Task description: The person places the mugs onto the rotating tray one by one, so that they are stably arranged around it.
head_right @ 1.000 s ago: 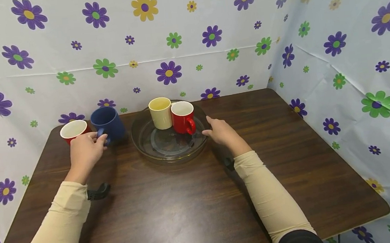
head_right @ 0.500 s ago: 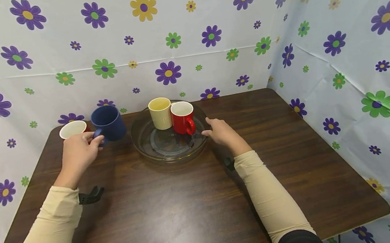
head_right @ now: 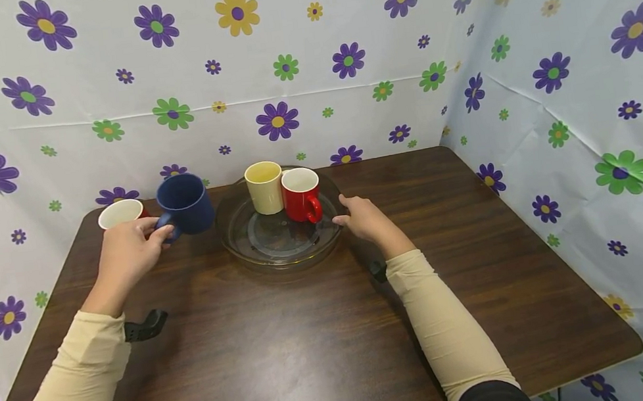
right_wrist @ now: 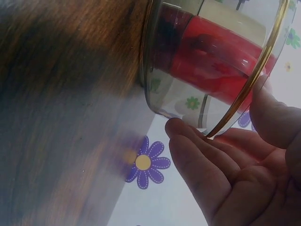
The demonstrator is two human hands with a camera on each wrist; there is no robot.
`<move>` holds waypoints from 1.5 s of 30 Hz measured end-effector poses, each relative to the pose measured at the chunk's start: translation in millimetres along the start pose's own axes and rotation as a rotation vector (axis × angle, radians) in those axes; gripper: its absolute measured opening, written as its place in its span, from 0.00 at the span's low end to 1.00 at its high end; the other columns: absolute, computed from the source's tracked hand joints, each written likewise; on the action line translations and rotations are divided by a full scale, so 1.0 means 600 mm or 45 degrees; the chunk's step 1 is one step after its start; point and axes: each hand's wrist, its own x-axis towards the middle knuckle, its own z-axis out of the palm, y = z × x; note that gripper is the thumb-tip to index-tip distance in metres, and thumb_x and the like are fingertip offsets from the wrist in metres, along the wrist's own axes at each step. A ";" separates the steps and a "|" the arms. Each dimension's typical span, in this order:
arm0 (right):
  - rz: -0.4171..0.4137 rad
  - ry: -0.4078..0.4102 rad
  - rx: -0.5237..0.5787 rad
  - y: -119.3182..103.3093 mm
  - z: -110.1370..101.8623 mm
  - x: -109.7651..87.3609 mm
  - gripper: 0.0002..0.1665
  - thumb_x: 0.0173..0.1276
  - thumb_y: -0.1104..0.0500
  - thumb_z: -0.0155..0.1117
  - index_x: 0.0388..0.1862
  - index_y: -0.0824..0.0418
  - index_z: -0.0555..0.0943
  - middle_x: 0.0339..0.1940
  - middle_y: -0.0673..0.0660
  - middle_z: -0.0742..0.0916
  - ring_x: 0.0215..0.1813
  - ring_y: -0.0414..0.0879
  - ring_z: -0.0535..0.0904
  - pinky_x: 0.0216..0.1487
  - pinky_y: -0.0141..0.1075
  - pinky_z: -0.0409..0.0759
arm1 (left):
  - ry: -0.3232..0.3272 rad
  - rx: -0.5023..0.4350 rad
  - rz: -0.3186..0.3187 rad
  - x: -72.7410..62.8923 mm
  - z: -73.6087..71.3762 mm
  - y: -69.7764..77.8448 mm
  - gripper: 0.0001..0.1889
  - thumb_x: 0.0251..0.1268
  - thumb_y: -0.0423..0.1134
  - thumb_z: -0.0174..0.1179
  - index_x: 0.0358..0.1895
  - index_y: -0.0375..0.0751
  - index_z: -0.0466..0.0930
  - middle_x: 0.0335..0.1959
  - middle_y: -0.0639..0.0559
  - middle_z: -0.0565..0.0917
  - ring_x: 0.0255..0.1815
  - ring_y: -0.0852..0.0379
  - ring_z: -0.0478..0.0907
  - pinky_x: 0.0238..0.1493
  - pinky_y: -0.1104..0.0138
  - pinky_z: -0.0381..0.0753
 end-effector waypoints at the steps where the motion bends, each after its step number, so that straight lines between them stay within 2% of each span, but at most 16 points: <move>1: -0.002 0.000 0.002 0.000 0.000 0.000 0.40 0.78 0.53 0.60 0.80 0.68 0.57 0.77 0.70 0.67 0.75 0.65 0.66 0.73 0.57 0.64 | -0.003 0.001 0.005 0.000 -0.002 0.001 0.15 0.72 0.38 0.63 0.46 0.25 0.86 0.26 0.38 0.88 0.22 0.48 0.79 0.23 0.62 0.70; 6: -0.013 0.003 0.011 -0.002 0.001 0.000 0.40 0.78 0.54 0.60 0.80 0.69 0.57 0.77 0.70 0.67 0.75 0.65 0.66 0.74 0.57 0.64 | -0.024 -0.014 0.018 0.000 -0.011 0.003 0.15 0.73 0.38 0.62 0.47 0.24 0.85 0.28 0.36 0.88 0.26 0.43 0.86 0.25 0.61 0.71; 19: -0.029 0.010 -0.004 -0.004 0.001 -0.001 0.40 0.78 0.54 0.60 0.80 0.68 0.56 0.77 0.68 0.66 0.75 0.64 0.66 0.73 0.57 0.65 | -0.009 -0.020 0.068 0.001 -0.023 0.011 0.13 0.71 0.37 0.63 0.44 0.25 0.87 0.30 0.36 0.89 0.30 0.41 0.85 0.28 0.58 0.73; 24: -0.037 0.012 0.018 -0.001 0.001 -0.002 0.40 0.78 0.54 0.60 0.80 0.69 0.57 0.78 0.68 0.66 0.75 0.64 0.67 0.73 0.57 0.66 | -0.007 -0.013 0.079 0.003 -0.021 0.013 0.13 0.71 0.37 0.64 0.43 0.26 0.87 0.29 0.36 0.89 0.28 0.43 0.84 0.28 0.58 0.72; 31: -0.015 0.034 0.023 0.010 -0.007 -0.008 0.40 0.78 0.54 0.60 0.80 0.69 0.57 0.78 0.68 0.66 0.74 0.64 0.68 0.72 0.57 0.67 | -0.069 -0.062 0.061 0.012 -0.011 0.025 0.14 0.73 0.38 0.62 0.47 0.26 0.86 0.32 0.36 0.89 0.28 0.45 0.86 0.26 0.62 0.74; 37: -0.042 0.016 0.009 0.000 0.002 0.001 0.40 0.78 0.53 0.61 0.79 0.69 0.58 0.78 0.68 0.66 0.75 0.64 0.66 0.73 0.56 0.65 | -0.031 -0.032 0.098 0.004 -0.015 0.016 0.11 0.70 0.36 0.64 0.43 0.29 0.88 0.26 0.40 0.88 0.20 0.53 0.78 0.22 0.62 0.71; 45: -0.033 0.049 0.021 0.005 0.002 -0.001 0.40 0.76 0.54 0.63 0.78 0.69 0.61 0.77 0.68 0.68 0.75 0.64 0.67 0.73 0.57 0.66 | -0.046 -0.037 0.135 0.010 -0.012 0.024 0.09 0.69 0.36 0.65 0.41 0.31 0.89 0.24 0.43 0.88 0.21 0.55 0.80 0.23 0.62 0.71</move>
